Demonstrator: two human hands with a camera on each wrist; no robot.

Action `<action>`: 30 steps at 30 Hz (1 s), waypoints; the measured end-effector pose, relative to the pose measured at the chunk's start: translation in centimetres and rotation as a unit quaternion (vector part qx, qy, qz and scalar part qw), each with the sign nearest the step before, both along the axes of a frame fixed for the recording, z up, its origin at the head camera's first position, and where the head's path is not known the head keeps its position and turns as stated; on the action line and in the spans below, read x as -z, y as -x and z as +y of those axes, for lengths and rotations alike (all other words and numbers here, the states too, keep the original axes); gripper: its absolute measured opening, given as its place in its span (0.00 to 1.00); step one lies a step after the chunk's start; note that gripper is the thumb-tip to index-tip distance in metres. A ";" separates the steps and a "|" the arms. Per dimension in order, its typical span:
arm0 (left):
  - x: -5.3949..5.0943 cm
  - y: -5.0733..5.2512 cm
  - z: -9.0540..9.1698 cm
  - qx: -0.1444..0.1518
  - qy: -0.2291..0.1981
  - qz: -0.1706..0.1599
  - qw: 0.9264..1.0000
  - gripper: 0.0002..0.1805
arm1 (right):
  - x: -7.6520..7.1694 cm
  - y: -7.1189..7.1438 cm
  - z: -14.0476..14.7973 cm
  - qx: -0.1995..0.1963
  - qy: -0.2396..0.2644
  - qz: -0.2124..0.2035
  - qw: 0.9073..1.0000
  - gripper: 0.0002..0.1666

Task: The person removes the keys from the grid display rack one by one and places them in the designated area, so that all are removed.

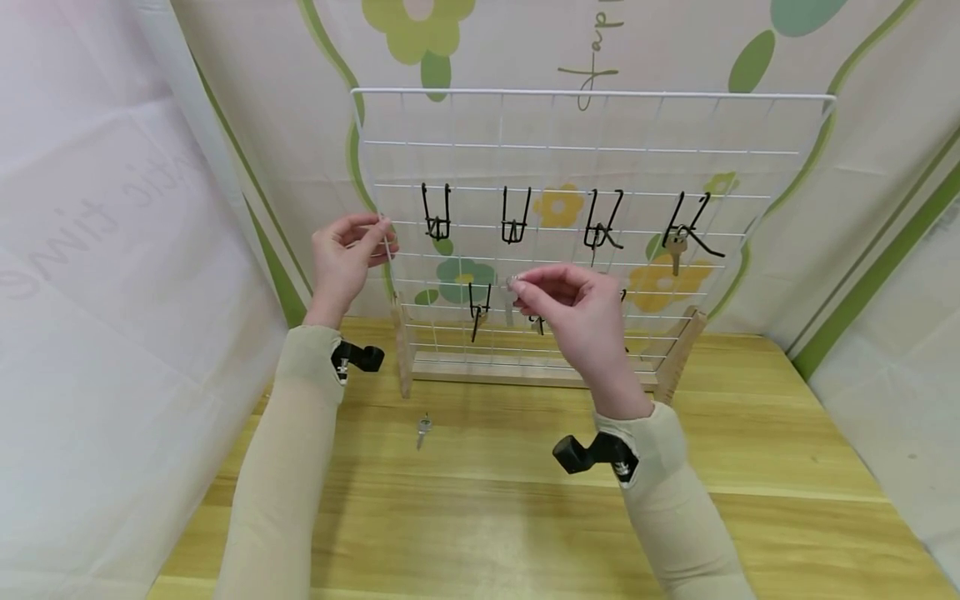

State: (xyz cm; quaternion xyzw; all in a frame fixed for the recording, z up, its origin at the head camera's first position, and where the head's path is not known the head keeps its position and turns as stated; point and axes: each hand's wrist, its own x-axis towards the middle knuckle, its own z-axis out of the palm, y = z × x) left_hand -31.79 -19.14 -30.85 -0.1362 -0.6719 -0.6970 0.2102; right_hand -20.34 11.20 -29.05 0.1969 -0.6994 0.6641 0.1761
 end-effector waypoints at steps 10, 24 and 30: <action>0.1 0.0 -0.1 -0.002 0.002 0.001 1.000 0.13 | 5.0 -0.5 -0.8 -0.049 -0.051 -0.095 0.993 0.06; -0.1 -0.2 0.0 -0.002 0.006 -0.008 1.000 0.15 | 17.2 -0.1 -3.9 -0.059 -0.046 -0.237 0.969 0.04; -0.1 -0.2 0.0 -0.002 0.007 -0.009 1.000 0.15 | 21.1 0.2 -5.3 -0.042 -0.039 -0.273 0.960 0.04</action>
